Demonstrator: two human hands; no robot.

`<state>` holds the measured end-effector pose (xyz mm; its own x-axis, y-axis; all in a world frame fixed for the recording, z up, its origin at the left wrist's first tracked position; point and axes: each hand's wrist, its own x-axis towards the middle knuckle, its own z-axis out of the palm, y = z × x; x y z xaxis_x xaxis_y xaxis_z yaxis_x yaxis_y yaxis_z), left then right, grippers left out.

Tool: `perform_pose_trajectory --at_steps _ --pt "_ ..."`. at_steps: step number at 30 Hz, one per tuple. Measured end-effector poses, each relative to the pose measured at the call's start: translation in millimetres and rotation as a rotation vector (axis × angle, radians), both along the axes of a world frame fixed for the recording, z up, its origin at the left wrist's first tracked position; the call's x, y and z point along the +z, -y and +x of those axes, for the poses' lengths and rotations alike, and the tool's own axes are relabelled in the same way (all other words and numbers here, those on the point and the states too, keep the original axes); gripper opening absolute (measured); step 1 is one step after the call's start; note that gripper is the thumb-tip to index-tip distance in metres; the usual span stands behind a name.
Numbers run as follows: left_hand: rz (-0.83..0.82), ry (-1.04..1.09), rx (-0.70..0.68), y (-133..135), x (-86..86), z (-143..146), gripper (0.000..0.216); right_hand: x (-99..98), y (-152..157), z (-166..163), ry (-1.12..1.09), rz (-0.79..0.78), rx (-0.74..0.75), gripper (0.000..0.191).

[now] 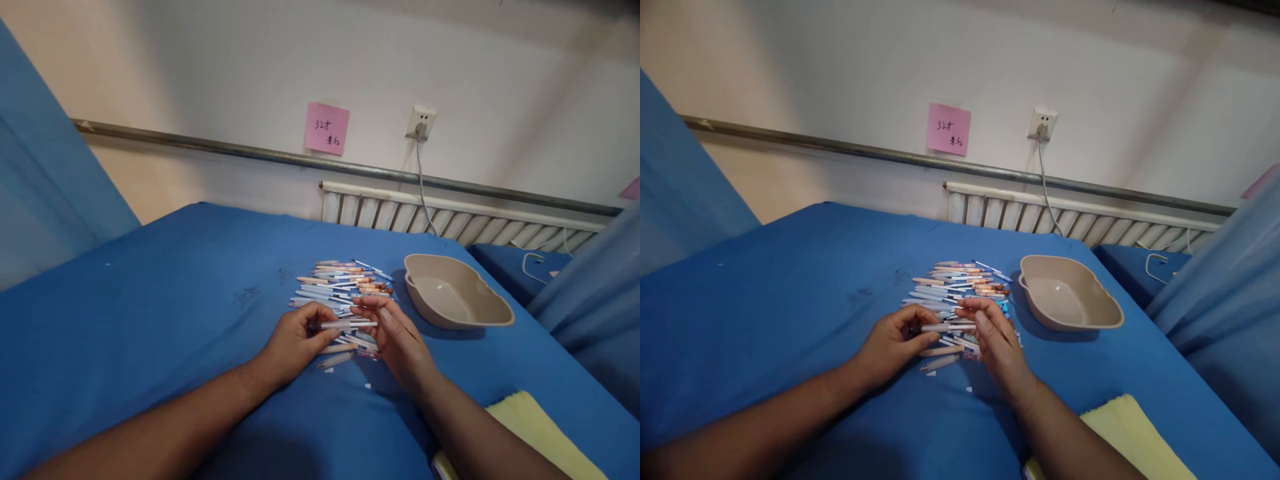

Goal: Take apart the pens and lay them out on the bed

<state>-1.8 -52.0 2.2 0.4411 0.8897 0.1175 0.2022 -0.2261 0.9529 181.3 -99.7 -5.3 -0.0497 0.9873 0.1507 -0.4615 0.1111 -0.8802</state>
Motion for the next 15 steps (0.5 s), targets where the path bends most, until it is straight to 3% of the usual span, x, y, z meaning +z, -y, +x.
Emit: perform_pose_trajectory --at_steps 6,10,15 --pt "0.064 -0.005 0.006 4.8 4.6 -0.4 0.01 -3.7 1.2 -1.1 0.128 -0.015 -0.009 0.036" --pt "0.169 -0.053 0.028 3.3 4.2 -2.9 0.009 -5.3 2.1 -0.6 0.322 -0.011 -0.132 0.03" --pt "0.319 -0.141 -0.033 4.6 8.8 -5.5 0.009 -9.4 0.5 -4.9 0.332 -0.053 0.015 0.028"
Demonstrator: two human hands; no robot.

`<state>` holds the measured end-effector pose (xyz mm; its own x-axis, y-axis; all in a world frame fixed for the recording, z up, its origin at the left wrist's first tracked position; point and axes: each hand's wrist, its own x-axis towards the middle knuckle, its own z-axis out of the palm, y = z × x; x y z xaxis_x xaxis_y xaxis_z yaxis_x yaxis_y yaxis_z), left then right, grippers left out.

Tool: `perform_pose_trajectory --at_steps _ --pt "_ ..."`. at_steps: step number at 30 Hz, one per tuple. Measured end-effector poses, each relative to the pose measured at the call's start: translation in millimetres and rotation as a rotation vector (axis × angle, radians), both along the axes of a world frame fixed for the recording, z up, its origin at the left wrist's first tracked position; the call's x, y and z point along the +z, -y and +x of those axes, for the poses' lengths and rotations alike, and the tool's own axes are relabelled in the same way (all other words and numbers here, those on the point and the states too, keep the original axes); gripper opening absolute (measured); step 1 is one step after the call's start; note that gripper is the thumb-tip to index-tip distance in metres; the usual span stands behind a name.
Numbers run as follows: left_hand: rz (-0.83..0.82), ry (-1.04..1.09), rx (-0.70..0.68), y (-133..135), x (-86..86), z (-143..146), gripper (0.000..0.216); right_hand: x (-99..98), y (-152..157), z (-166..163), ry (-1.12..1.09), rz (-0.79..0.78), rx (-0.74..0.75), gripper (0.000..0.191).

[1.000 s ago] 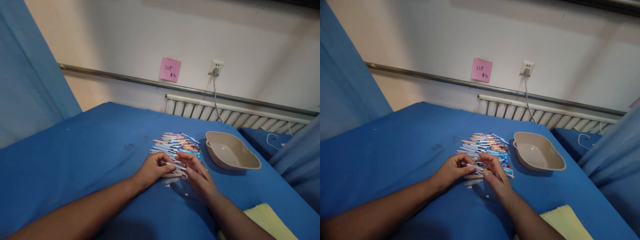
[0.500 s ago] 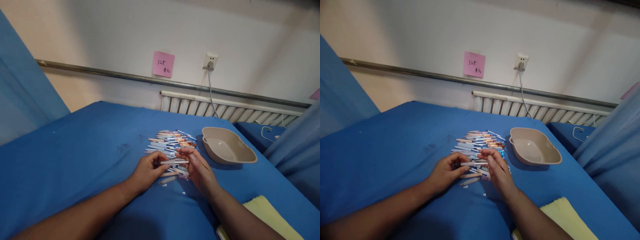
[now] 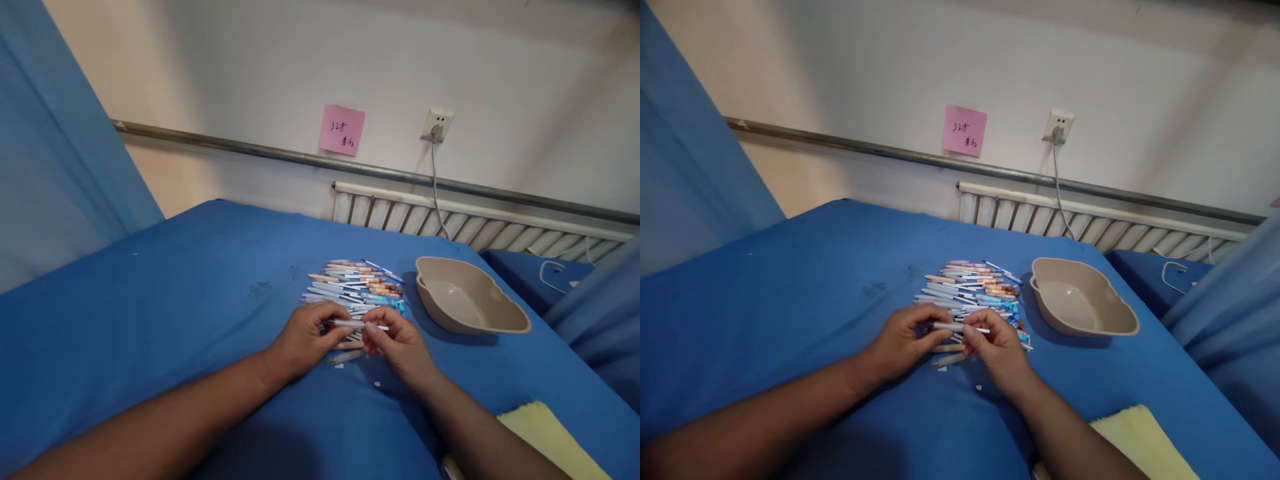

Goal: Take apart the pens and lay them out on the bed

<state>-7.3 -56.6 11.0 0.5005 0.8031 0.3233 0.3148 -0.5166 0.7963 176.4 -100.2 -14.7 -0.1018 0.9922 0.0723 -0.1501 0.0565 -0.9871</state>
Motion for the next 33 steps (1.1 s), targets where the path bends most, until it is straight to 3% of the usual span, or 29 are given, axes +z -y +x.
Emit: perform_pose_trajectory --at_steps 4,9,12,24,33 --pt "-0.014 0.029 -0.006 6.8 3.5 1.2 0.009 -0.8 -0.6 -2.0 -0.092 -0.028 0.079 0.026" --pt "-0.08 0.14 0.03 10.3 0.2 1.2 0.026 0.8 -0.4 0.7 -0.267 -0.077 0.112 0.023" --pt "-0.078 0.186 0.041 8.5 -1.3 0.7 0.022 0.8 -1.3 2.5 -0.285 -0.091 0.113 0.023" --pt "-0.208 0.204 0.054 7.4 0.4 5.3 0.017 2.4 1.3 1.3 -0.168 -0.054 0.212 0.028" --pt "-0.222 0.133 0.022 5.6 -4.5 4.5 0.016 1.0 -0.7 2.3 -0.031 -0.017 0.163 0.028"
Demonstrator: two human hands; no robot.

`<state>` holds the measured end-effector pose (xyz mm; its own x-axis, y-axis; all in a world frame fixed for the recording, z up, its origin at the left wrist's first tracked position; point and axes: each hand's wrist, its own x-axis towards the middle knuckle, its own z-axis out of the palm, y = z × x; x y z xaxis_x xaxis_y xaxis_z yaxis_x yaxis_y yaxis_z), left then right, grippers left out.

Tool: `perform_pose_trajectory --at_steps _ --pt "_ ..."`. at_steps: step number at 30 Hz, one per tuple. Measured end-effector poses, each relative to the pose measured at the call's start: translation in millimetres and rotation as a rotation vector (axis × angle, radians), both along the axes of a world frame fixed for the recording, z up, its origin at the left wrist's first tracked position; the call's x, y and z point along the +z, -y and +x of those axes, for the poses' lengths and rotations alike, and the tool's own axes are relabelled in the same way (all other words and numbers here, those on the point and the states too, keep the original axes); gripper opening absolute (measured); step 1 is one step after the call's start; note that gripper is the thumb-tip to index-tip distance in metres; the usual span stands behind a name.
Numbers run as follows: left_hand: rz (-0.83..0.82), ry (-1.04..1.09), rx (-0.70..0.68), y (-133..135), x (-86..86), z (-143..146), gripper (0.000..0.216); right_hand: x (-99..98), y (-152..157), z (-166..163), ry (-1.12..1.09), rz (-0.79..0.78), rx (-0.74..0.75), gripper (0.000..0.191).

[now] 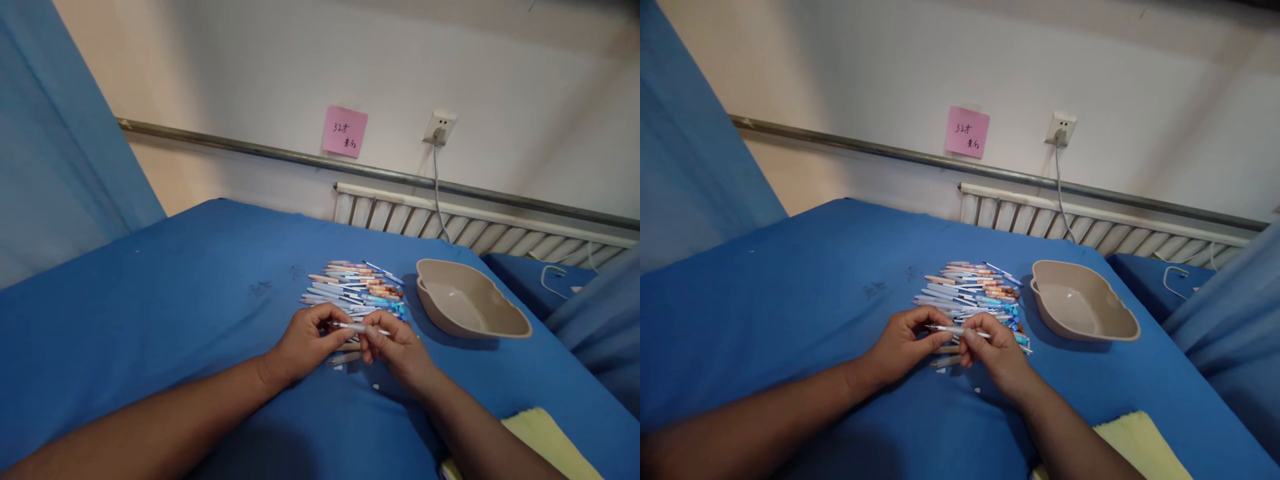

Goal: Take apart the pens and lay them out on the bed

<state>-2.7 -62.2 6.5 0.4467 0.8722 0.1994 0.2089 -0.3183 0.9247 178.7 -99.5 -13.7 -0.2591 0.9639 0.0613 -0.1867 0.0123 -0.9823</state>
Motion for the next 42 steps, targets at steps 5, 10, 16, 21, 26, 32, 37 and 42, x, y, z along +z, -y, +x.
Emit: perform_pose_trajectory --at_steps 5,10,16,21,26,32,37,42 --pt "0.079 -0.115 -0.087 -3 -0.2 -1 0.012 4.5 0 2 0.106 0.014 -0.128 0.031" --pt "0.184 -0.292 -0.22 -5 2.8 -1 0.016 20.1 6 14 0.29 0.128 -0.072 0.031" --pt "0.05 -0.239 -0.238 -8 0.1 1 0.019 39.8 4 43 0.269 0.086 0.097 0.048" --pt "-0.33 0.081 -0.141 -12 -4.8 6 0.024 36.6 -6 70 0.404 -0.007 0.032 0.033" --pt "-0.57 0.222 -0.046 -16 -5.0 7 0.028 30.4 -5 70 0.753 0.111 0.089 0.02" --pt "-0.768 0.383 -0.1 -18 -2.7 3 0.024 33.3 10 45 1.279 0.313 0.063 0.004" --pt "-0.853 0.465 -0.129 -21 -5.8 0 0.022 29.7 10 38 1.422 0.375 0.108 0.009" --pt "-0.877 0.508 -0.15 -22 -8.0 -2 0.022 28.1 10 37 1.477 0.44 0.13 0.013"
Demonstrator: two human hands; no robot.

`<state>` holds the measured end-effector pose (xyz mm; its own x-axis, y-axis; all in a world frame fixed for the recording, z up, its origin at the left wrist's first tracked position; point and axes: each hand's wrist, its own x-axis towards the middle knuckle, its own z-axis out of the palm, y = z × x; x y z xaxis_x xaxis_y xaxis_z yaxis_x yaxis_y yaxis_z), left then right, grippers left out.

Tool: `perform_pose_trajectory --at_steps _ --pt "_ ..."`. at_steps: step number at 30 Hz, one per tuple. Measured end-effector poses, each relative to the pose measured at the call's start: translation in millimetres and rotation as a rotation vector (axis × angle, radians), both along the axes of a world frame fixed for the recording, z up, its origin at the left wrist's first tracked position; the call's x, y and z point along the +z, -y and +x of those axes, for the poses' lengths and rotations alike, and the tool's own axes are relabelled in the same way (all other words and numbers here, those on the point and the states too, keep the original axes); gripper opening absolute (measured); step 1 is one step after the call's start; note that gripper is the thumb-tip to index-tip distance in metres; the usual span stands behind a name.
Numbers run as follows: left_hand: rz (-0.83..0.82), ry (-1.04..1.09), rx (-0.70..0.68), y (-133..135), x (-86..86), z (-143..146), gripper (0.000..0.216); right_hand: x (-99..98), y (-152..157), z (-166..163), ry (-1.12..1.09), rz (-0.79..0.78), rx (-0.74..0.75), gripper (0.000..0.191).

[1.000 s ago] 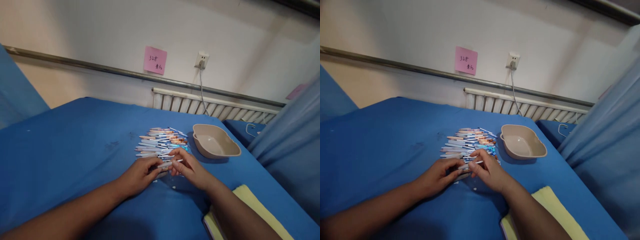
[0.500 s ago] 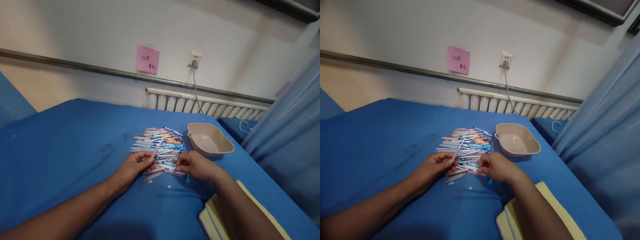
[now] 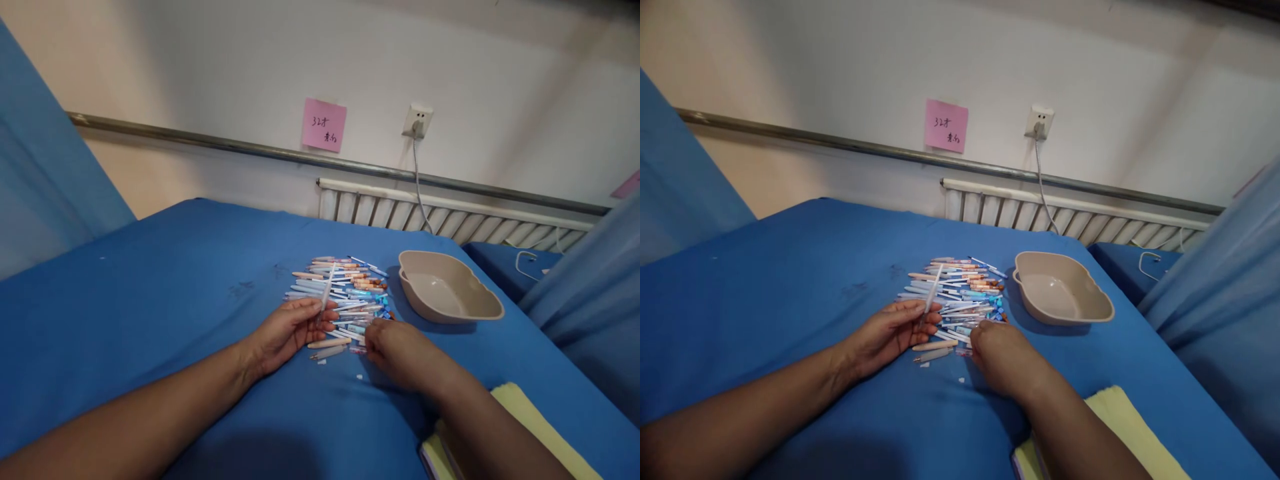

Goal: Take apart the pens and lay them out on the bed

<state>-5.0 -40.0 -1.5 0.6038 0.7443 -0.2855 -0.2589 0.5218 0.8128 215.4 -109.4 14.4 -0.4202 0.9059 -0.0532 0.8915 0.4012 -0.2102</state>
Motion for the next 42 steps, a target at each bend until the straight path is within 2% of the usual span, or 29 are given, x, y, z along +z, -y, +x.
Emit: perform_pose_trajectory --at_steps 4,8,12,18,20,23,26,31,38,42 --pt "0.002 0.008 0.008 -1 0.1 0 0.021 -0.5 1 -1 -0.03 0.0 0.005 0.01" --pt "0.034 -0.02 0.004 0 0.8 0 0.02 -0.4 0 4 -0.176 -0.072 -0.026 0.006" --pt "0.087 -0.048 -0.007 1 -0.5 0 0.02 -2.2 -6 10 -0.449 -0.173 -0.031 0.005" --pt "0.164 -0.078 -0.006 -1 -4.4 0 0.02 -10.6 -18 11 -0.968 -0.216 -0.125 0.024" --pt "0.2 -0.113 0.007 -1 -4.8 0 0.021 -12.7 -21 12 -1.12 -0.186 -0.198 0.028" --pt "0.279 -0.175 0.043 -2 -4.4 0 0.023 -14.2 -25 17 -1.249 -0.042 -0.293 0.027" --pt "0.361 -0.221 0.083 -3 -3.3 0 0.026 -14.9 -29 23 -1.293 0.043 -0.347 0.026" --pt "0.408 -0.236 0.165 -3 0.0 1 0.026 -16.5 -33 27 -1.223 0.01 -0.376 0.028" --pt "0.344 -0.198 0.192 -3 0.1 3 0.022 -24.7 -34 29 -0.966 -0.085 -0.262 0.027" --pt "0.346 -0.188 0.195 -3 0.1 3 0.022 -24.3 -30 28 -0.841 -0.204 -0.196 0.023"
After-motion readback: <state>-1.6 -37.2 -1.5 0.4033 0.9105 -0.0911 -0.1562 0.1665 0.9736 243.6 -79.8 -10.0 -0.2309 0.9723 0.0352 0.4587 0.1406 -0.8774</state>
